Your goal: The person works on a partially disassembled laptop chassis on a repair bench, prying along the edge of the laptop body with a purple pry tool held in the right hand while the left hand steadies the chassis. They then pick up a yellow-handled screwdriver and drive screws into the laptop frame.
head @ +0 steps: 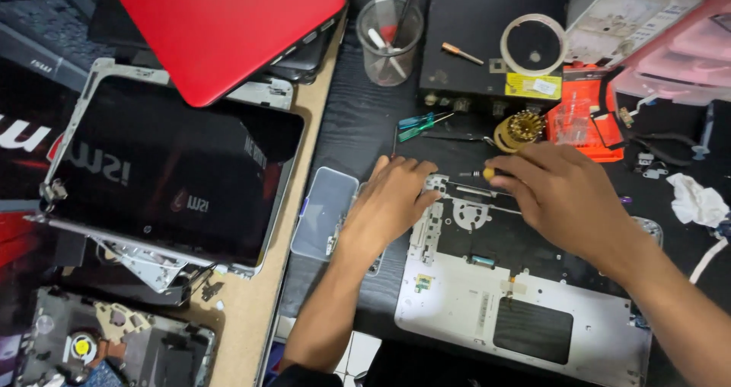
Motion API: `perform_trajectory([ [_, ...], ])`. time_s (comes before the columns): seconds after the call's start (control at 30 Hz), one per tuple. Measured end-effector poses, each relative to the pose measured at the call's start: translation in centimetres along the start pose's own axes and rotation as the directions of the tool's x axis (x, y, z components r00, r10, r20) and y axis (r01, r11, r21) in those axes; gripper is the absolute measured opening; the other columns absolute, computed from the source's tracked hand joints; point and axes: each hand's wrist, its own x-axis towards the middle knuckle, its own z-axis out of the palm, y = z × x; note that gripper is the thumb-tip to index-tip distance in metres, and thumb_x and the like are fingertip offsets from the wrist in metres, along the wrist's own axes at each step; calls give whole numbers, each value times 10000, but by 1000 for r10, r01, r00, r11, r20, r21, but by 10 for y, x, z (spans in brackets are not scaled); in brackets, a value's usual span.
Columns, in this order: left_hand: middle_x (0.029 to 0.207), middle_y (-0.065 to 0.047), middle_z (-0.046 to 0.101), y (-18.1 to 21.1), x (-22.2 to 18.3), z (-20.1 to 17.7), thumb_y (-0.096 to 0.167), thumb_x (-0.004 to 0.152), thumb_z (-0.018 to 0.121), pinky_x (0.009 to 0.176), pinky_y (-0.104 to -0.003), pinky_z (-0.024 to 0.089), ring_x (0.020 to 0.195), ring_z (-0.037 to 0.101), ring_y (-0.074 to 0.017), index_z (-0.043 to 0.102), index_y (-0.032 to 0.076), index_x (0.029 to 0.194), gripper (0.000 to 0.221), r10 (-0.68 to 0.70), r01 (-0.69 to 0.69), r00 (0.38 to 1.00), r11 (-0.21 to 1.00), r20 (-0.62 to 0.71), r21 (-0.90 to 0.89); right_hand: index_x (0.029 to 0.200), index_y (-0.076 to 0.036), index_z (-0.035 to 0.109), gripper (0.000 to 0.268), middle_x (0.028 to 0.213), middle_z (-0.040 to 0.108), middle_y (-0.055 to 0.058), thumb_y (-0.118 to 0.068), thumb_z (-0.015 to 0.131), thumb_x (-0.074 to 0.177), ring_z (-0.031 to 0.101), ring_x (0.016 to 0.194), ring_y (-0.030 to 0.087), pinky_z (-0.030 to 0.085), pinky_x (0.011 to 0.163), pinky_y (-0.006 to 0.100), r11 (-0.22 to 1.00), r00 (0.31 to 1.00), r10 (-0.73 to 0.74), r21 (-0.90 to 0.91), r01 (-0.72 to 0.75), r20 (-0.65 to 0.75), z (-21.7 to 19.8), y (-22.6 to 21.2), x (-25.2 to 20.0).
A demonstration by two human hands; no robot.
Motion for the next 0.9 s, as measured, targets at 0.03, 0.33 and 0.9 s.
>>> perform_trajectory([
  [0.03,1120,-133,705,1,2,4,248,954,672,1088,-541,348,1124,608,-343,617,59,1282,382,5,-5,1000,1000,2,1,1158,-122,727,194,1058,723,67,-214,646,1008,676,858,330,536,791,446,1000,1000,5,-2,-5,-2,4,1,-7],
  [0.33,957,-151,698,0,10,16,251,966,639,974,-436,466,983,671,-315,651,41,1253,356,30,-28,999,994,-22,105,1096,-130,812,183,884,728,81,-72,767,928,733,840,296,584,771,361,850,863,416,459,-257,-287,59,8,-42],
  [0.9,765,-132,601,-11,13,21,214,883,730,759,-411,546,804,632,-322,623,58,1104,291,238,-220,968,958,-79,186,1245,-28,697,302,1022,696,116,27,646,953,653,947,309,520,868,385,918,919,310,329,-223,-242,73,17,-51],
])
